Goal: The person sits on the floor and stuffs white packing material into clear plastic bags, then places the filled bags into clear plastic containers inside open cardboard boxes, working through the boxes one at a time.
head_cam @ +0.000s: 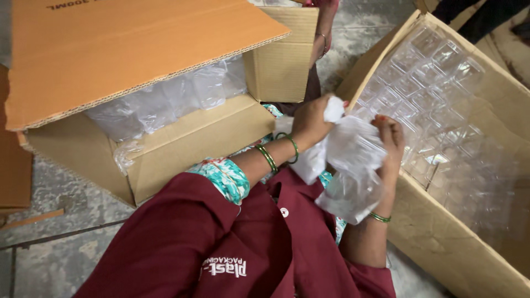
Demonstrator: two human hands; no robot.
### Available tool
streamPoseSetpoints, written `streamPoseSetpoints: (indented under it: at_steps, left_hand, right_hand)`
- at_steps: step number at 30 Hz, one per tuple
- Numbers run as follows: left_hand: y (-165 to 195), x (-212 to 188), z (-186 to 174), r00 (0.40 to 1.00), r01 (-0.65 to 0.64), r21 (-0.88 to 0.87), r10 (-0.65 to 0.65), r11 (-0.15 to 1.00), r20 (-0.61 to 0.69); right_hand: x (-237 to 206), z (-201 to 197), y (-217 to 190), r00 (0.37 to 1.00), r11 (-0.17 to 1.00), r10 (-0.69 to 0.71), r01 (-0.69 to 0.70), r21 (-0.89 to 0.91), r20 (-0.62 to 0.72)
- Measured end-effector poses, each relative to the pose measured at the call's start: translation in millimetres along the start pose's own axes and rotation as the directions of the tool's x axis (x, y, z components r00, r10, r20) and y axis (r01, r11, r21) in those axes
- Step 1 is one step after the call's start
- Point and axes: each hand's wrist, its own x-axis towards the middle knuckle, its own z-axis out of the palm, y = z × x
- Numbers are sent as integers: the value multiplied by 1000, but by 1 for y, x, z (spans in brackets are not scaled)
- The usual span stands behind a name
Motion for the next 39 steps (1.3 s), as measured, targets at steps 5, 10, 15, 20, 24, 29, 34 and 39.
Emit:
streamPoseSetpoints:
  at_steps: [5,10,15,20,24,29,34,39]
  left_hand:
    - [42,-1,-13,946,-325,-164,318,931,-67]
    - [72,5,-42,917,-398,-59,396,915,-41]
    - [78,17,-66,915,-376,148,392,915,-96]
    - [77,24,-91,866,-413,90,421,906,-269]
    - [78,20,-94,927,-283,-186,218,941,-306]
    - [55,17,-118,888,-386,-348,242,854,-391]
    - [26,-36,-205,922,-273,8,264,962,-284]
    - [20,-83,-259,979,46,-38,-53,998,-196]
  right_hand:
    - [-37,4,-35,963,886,265,-264,381,51]
    - [-55,-2,-36,946,884,-2,-150,443,325]
    - [-49,12,-16,854,970,-77,-55,235,515]
    - [-63,64,6,939,959,-133,41,279,318]
    - [-77,102,24,886,753,27,-323,573,464]
    - [-81,111,33,839,925,73,-259,277,540]
    - [-57,113,28,900,979,-179,204,-22,396]
    - [-41,125,18,917,990,-127,91,111,378]
